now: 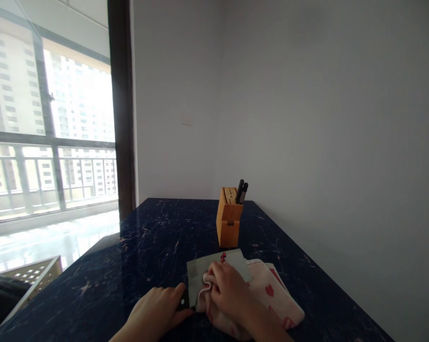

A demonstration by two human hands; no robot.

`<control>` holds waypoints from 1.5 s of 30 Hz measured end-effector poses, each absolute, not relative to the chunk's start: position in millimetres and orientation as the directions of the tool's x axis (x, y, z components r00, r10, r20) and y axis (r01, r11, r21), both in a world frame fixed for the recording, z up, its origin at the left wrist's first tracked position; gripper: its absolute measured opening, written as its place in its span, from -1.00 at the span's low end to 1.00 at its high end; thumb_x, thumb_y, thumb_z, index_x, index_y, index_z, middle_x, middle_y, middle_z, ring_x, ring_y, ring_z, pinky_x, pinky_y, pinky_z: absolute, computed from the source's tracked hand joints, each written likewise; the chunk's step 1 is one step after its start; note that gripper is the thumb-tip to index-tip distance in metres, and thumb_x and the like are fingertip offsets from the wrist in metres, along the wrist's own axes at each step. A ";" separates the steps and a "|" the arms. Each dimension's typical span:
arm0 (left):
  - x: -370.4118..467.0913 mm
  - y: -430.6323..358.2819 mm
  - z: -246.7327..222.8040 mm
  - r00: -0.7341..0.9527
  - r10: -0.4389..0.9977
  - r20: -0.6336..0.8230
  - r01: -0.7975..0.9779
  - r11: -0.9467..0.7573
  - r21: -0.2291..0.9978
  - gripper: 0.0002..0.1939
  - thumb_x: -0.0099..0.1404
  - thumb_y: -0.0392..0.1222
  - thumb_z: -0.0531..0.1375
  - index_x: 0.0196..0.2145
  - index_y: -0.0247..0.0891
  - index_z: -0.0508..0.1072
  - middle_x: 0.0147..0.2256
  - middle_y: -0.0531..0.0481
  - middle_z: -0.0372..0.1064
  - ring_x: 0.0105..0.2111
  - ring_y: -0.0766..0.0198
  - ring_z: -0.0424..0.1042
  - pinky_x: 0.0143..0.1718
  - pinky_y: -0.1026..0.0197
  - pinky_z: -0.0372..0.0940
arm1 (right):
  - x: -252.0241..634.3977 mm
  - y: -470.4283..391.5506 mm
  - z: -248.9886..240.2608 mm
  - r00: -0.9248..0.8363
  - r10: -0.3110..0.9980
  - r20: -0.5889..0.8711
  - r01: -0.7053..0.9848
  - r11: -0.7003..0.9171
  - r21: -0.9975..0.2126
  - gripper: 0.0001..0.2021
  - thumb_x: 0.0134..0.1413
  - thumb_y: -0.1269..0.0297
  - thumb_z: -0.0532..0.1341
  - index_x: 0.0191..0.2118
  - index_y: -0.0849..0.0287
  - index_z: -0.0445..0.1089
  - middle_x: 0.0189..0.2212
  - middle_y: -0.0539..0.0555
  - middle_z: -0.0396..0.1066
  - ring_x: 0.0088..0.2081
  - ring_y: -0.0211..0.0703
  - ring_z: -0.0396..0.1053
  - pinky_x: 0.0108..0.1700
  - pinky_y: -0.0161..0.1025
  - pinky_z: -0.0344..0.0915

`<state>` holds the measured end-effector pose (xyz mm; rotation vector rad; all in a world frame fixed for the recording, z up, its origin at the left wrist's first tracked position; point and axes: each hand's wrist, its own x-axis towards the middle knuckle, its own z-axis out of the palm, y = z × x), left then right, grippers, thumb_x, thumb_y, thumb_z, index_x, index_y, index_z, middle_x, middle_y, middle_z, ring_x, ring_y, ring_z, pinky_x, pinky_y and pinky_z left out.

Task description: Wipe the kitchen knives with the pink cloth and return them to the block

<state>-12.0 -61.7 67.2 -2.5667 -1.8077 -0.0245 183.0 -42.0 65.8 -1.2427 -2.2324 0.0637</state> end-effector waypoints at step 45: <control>-15.4 -59.3 64.1 0.385 0.922 0.029 0.923 -0.385 -0.001 -0.58 0.21 0.14 -0.01 -0.20 -0.21 0.39 -0.35 -0.16 0.51 -0.35 -0.12 0.48 -0.41 0.00 0.36 | 204.1 -16.2 65.9 -0.196 0.844 0.499 0.879 0.377 -0.293 -0.69 0.08 0.50 0.00 -0.09 0.12 0.30 -0.24 0.08 0.33 -0.16 -0.11 0.23 -0.10 -0.20 0.11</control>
